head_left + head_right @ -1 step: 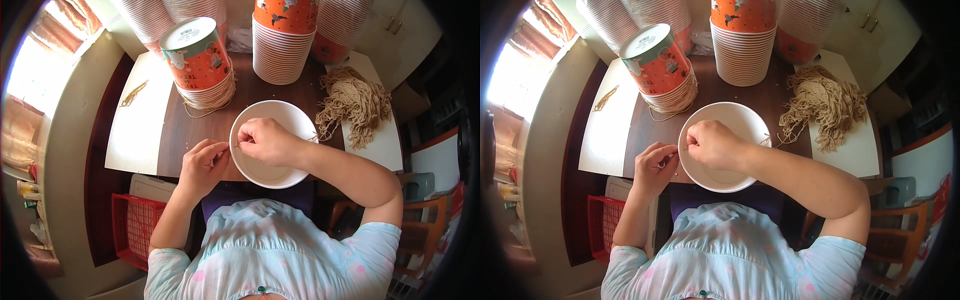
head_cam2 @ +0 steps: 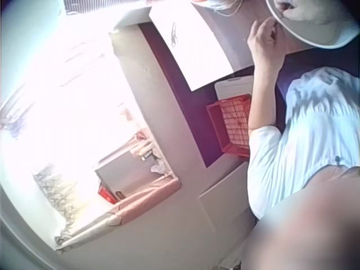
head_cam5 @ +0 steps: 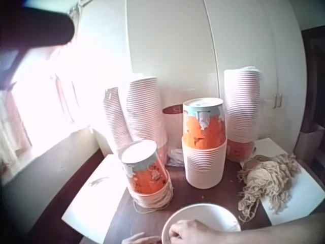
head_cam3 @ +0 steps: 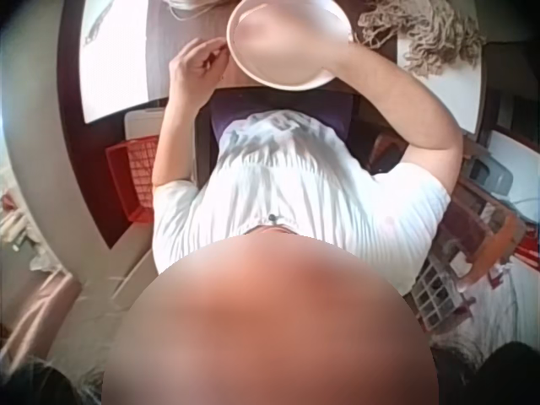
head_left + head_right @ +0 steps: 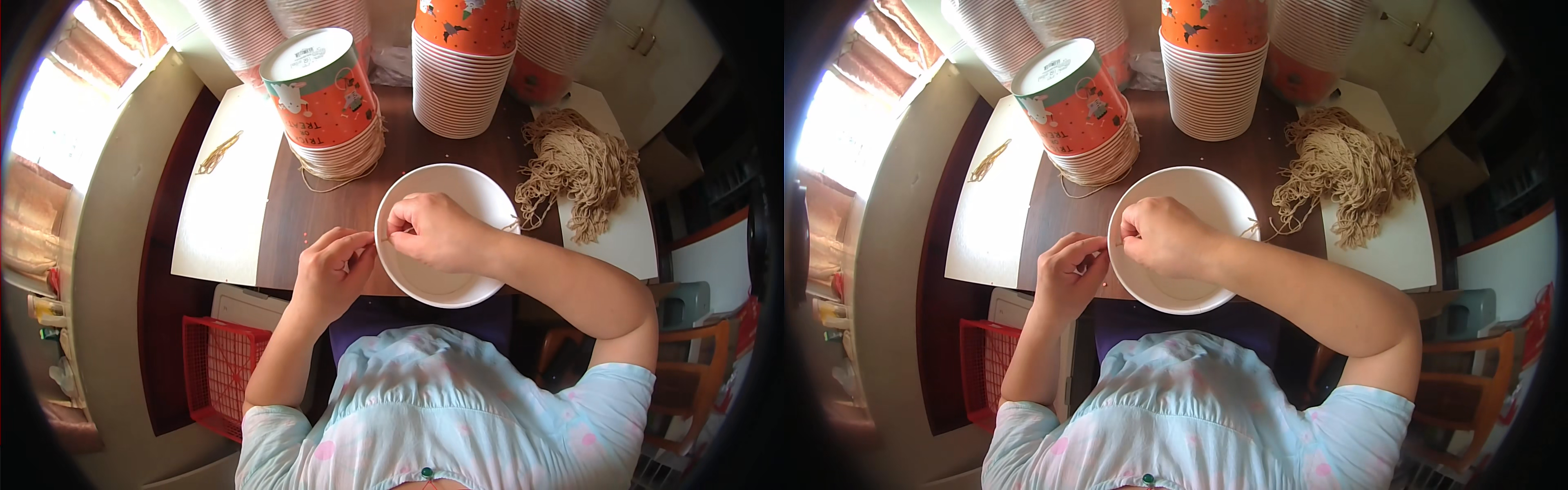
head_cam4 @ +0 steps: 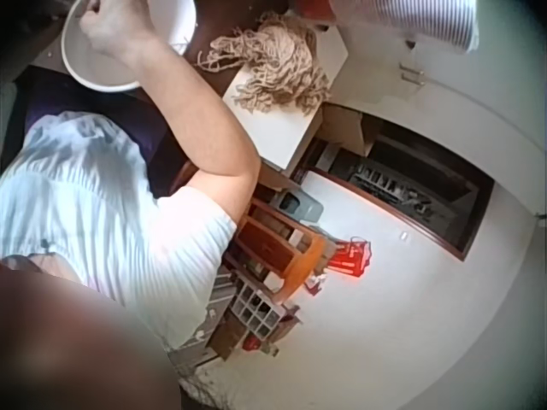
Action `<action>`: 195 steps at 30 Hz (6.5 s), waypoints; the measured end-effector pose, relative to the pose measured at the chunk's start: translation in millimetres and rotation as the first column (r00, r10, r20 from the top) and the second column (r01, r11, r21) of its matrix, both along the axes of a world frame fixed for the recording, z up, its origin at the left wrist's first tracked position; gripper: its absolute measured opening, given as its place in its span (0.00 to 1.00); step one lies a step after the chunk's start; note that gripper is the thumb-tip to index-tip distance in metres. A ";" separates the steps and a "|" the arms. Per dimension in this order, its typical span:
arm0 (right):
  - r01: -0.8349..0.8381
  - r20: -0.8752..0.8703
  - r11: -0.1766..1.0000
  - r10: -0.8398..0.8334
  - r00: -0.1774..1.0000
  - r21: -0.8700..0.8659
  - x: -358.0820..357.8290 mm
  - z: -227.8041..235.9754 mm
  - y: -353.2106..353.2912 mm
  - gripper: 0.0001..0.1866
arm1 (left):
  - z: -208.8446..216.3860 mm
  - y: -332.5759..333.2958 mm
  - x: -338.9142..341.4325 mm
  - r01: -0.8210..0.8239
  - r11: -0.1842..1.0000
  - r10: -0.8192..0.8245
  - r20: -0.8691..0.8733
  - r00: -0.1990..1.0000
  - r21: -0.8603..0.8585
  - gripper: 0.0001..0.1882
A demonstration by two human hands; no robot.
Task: Manually threading and knotting string handles onto paper buckets.
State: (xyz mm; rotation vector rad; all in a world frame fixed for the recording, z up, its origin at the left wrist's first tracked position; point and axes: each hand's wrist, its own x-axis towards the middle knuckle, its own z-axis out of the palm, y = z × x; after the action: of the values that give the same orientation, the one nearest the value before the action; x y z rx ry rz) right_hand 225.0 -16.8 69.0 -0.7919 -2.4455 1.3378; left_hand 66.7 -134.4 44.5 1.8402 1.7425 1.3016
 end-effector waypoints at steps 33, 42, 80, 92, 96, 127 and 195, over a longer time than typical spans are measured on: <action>-0.389 0.182 0.746 0.348 0.920 0.541 34.6 61.4 -20.4 0.05 | -7.0 -12.6 6.9 0.419 0.908 -0.157 0.931 0.331 0.005 0.08; -0.342 0.006 0.866 0.365 0.931 0.366 -1.1 54.5 -1.3 0.11 | -0.2 -17.1 14.9 0.452 0.891 -0.189 0.874 0.448 -0.039 0.08; 0.524 -0.485 0.478 -0.214 0.848 0.705 21.8 -42.4 -100.8 0.10 | -38.6 -33.4 47.2 0.047 0.994 -0.113 0.895 0.432 0.103 0.03; 0.065 -0.490 0.787 -0.444 0.750 -0.614 8.9 -57.8 -89.2 0.10 | -39.7 -40.5 38.0 0.002 1.000 -0.023 0.881 0.472 0.025 0.04; -0.156 -0.443 0.452 -0.646 0.622 -0.878 0.5 -61.0 -93.7 0.09 | -34.5 -43.1 43.7 -0.099 0.995 0.033 0.803 0.595 0.032 0.05; -0.274 -0.322 0.189 -0.722 0.612 -0.943 -7.4 -73.1 -103.9 0.10 | -36.1 -40.7 46.3 -0.290 0.937 0.222 0.310 0.925 0.196 0.09; 0.524 -0.620 0.715 -0.160 0.768 0.463 4.8 -34.7 -90.2 0.17 | 9.0 -35.3 35.7 -0.111 0.987 0.031 0.534 0.845 0.119 0.02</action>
State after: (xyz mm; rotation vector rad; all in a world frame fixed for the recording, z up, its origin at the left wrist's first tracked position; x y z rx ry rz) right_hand 229.9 -106.9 34.3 -0.5606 -1.9218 0.4449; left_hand 102.4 -169.7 53.5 1.2989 1.4477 1.7991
